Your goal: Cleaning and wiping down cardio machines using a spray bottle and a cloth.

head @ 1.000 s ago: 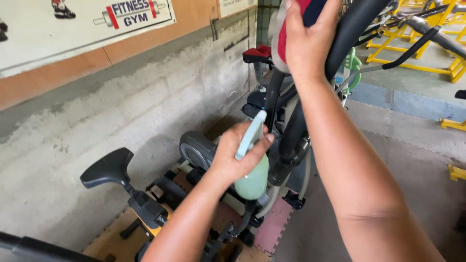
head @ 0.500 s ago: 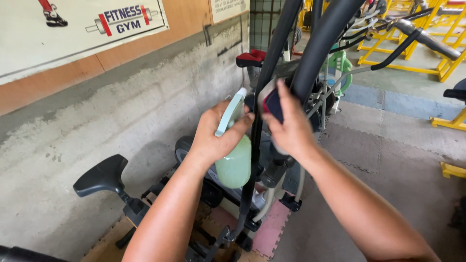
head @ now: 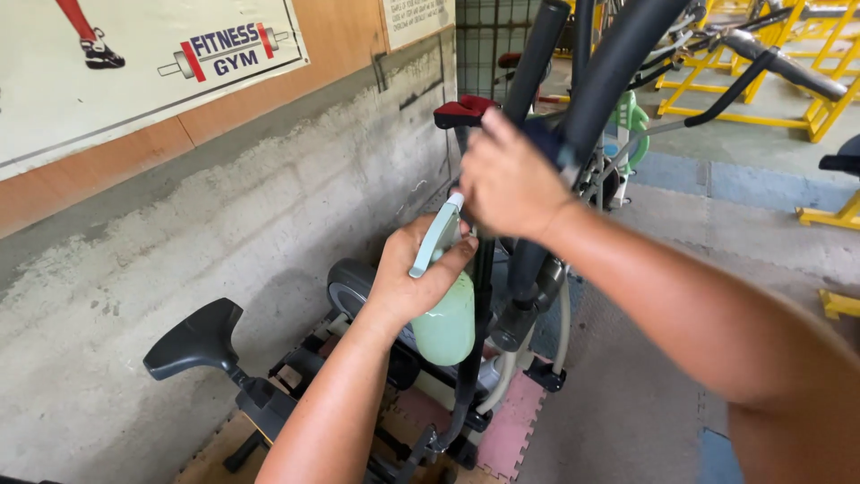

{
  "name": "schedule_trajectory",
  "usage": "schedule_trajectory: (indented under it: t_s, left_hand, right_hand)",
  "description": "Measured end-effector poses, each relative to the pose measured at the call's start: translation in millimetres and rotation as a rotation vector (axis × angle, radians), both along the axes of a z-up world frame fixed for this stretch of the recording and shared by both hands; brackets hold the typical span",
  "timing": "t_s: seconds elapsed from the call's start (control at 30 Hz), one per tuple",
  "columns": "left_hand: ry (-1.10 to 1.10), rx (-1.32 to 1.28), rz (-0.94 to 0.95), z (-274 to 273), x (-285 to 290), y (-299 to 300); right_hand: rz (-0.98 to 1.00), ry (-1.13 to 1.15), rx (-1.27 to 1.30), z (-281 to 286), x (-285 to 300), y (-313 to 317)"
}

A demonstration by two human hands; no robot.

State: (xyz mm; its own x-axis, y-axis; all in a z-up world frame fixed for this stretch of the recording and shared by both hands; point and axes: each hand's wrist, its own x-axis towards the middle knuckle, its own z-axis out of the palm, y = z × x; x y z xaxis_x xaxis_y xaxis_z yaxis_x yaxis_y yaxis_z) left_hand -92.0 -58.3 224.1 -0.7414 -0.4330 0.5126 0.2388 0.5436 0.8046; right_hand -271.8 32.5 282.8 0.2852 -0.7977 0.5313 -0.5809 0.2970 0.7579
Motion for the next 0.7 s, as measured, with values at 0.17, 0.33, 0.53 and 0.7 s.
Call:
schedule_trajectory:
  t_s: [0.17,0.33,0.53,0.7]
  left_hand:
    - [0.039,-0.054,-0.058,1.3,8.5,1.7]
    - [-0.065,0.005,-0.025,-0.5,5.1,6.0]
    - [-0.057,-0.019,-0.001,-17.0,0.4,11.4]
    - [-0.100,0.015,0.026,-29.6,2.8,16.5]
  right_hand:
    - [0.307,-0.270,0.198,-12.5,4.2,-6.7]
    - [0.004,0.249,-0.172,95.5,0.0,10.8]
    - [0.161,-0.090,-0.304,85.7,-47.2,12.4]
    - [0.128,0.084,-0.241,39.4,-6.9,2.5]
